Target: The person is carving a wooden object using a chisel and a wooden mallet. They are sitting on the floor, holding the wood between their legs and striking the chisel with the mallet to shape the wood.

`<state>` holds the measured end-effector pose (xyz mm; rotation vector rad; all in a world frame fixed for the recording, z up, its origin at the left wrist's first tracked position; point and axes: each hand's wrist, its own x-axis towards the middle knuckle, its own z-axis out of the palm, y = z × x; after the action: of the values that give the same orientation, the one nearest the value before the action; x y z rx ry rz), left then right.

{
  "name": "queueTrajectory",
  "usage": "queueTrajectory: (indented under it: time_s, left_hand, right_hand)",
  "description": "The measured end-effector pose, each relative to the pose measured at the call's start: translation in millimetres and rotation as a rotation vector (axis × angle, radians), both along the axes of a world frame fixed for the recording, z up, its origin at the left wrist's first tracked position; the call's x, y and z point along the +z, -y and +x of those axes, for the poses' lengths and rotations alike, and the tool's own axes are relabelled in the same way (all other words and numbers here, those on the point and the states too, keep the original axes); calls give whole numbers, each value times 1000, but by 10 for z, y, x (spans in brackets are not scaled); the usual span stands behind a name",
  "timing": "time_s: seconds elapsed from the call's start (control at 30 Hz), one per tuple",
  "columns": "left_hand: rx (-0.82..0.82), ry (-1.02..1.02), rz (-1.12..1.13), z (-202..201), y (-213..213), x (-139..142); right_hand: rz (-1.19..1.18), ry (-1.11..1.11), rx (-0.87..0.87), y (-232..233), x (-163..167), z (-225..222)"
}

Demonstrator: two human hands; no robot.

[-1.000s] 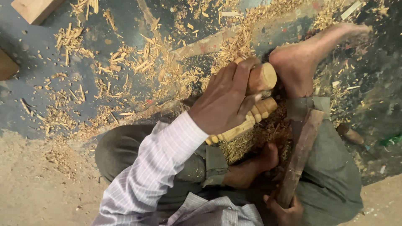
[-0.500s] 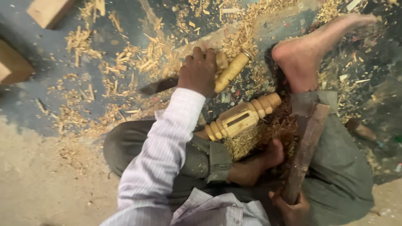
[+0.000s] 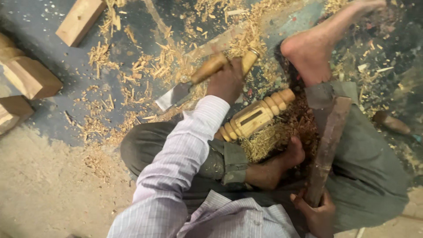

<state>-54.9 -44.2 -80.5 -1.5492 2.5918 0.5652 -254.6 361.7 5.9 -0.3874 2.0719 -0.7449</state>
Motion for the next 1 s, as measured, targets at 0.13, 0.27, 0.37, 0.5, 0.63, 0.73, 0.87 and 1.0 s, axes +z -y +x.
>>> queueTrajectory:
  time_s: [0.13,0.27,0.37,0.5,0.63,0.73,0.87,1.0]
  left_hand:
    - [-68,-55,-17,72,99,157]
    - [12,-668,189,194,208,706]
    - [13,-1279,429,239,116,1145]
    - [13,-1498,605,155,-105,1489]
    - [-165,-1531,678,62,-254,1584]
    - [-245,-1420,659,58,-274,1589]
    - [-257,-1365,682,47,-279,1587]
    - [-282,-1379,661,25,-308,1605]
  right_hand:
    - [-22,-24,12,36,60,14]
    - [-25,50,-59,78,83,43]
    - [-44,54,-23,96,91,42]
    - [-36,93,-27,103,100,13]
    - [-11,54,-5,112,114,11]
    - [-9,34,15,129,130,25]
    - [-23,40,18,148,146,29]
    - [-57,64,1,137,149,22]
